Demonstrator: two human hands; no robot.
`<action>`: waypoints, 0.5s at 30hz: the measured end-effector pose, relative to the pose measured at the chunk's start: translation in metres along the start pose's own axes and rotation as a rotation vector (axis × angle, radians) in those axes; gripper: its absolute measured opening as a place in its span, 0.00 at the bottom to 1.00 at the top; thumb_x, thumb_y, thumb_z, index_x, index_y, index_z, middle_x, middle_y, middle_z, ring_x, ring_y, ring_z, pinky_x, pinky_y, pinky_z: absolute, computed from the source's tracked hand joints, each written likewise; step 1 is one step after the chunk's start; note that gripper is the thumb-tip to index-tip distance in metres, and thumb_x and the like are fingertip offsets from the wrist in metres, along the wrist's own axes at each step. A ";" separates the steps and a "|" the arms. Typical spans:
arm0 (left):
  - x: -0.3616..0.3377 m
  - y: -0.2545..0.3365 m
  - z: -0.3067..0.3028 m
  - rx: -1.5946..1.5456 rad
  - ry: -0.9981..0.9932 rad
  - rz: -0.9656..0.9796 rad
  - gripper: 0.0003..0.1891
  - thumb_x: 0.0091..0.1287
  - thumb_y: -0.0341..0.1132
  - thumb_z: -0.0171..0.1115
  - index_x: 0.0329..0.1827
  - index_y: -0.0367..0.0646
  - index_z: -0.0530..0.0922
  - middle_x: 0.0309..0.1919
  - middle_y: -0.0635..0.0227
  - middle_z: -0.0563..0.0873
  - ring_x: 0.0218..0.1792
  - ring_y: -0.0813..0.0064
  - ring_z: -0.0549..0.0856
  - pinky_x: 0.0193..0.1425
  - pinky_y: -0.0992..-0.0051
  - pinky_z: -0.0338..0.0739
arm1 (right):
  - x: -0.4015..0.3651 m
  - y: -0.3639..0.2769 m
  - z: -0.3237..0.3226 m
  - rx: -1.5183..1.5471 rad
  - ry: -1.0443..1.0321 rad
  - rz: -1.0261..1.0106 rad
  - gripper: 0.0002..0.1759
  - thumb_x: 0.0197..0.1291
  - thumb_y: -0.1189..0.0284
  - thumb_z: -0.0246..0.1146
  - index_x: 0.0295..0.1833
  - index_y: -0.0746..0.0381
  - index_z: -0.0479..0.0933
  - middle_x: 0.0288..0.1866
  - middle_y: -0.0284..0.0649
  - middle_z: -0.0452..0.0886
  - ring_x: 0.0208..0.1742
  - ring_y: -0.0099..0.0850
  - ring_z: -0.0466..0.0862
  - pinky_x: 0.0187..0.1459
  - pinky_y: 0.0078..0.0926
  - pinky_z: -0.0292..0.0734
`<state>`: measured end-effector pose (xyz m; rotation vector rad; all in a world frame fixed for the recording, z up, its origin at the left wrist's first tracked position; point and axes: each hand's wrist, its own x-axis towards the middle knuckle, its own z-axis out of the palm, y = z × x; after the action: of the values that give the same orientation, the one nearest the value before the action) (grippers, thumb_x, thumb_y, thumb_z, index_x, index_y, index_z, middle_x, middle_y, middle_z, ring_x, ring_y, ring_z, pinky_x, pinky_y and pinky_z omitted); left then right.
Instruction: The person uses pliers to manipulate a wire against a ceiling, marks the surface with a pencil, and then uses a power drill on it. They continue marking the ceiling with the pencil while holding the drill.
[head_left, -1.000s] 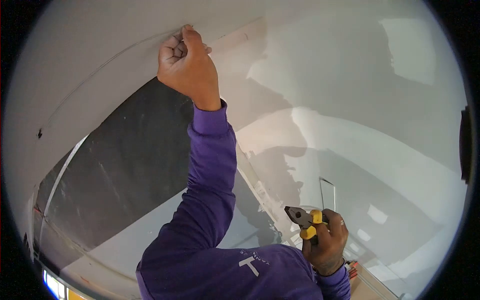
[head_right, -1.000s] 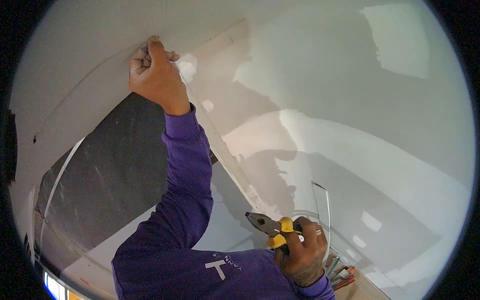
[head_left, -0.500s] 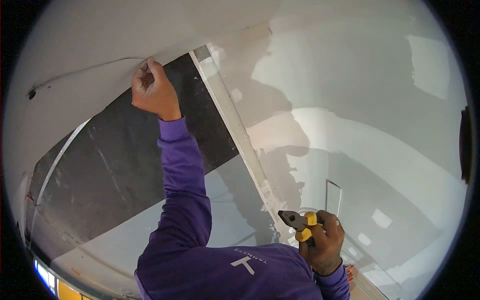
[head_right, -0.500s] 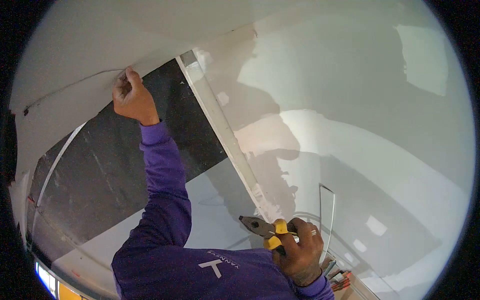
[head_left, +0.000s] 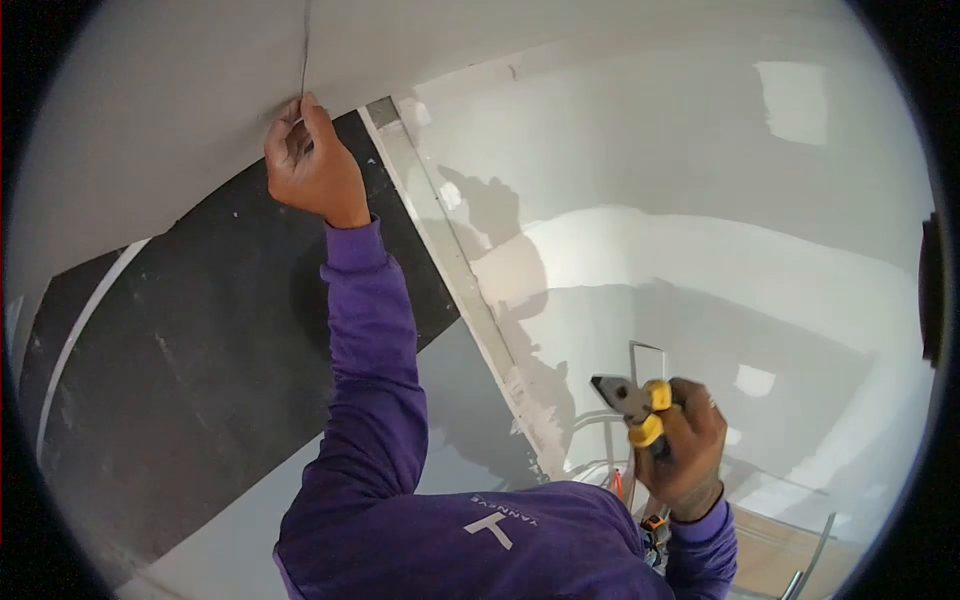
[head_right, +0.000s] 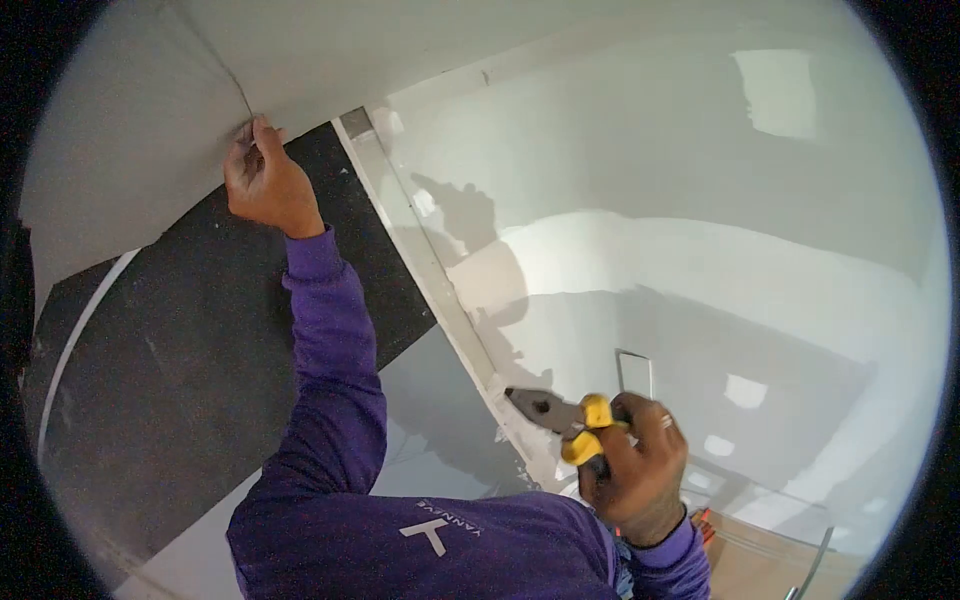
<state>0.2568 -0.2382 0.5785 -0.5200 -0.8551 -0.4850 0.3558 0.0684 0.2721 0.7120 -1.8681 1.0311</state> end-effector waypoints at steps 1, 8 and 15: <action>0.002 0.001 0.000 -0.034 0.010 -0.034 0.08 0.66 0.25 0.69 0.40 0.28 0.82 0.33 0.59 0.89 0.30 0.75 0.88 0.36 0.78 0.85 | 0.004 -0.008 -0.001 -0.035 0.046 0.000 0.17 0.35 0.77 0.73 0.37 0.67 0.81 0.43 0.51 0.78 0.35 0.44 0.83 0.35 0.39 0.79; 0.005 -0.024 -0.007 -0.577 -0.066 -0.325 0.07 0.69 0.25 0.66 0.44 0.29 0.79 0.34 0.59 0.88 0.29 0.70 0.89 0.36 0.74 0.87 | 0.018 -0.054 -0.006 -0.166 0.191 0.003 0.13 0.46 0.78 0.72 0.39 0.68 0.80 0.43 0.51 0.79 0.33 0.41 0.83 0.33 0.35 0.78; 0.005 -0.021 -0.007 -0.953 -0.026 -0.610 0.09 0.68 0.30 0.68 0.44 0.34 0.80 0.38 0.59 0.88 0.31 0.66 0.89 0.39 0.69 0.87 | 0.035 -0.110 0.003 -0.285 0.168 -0.004 0.09 0.52 0.79 0.69 0.39 0.71 0.79 0.43 0.52 0.79 0.35 0.43 0.84 0.35 0.33 0.79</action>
<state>0.2513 -0.2592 0.5834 -1.1373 -0.7633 -1.4776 0.4244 0.0094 0.3434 0.4476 -1.8165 0.7754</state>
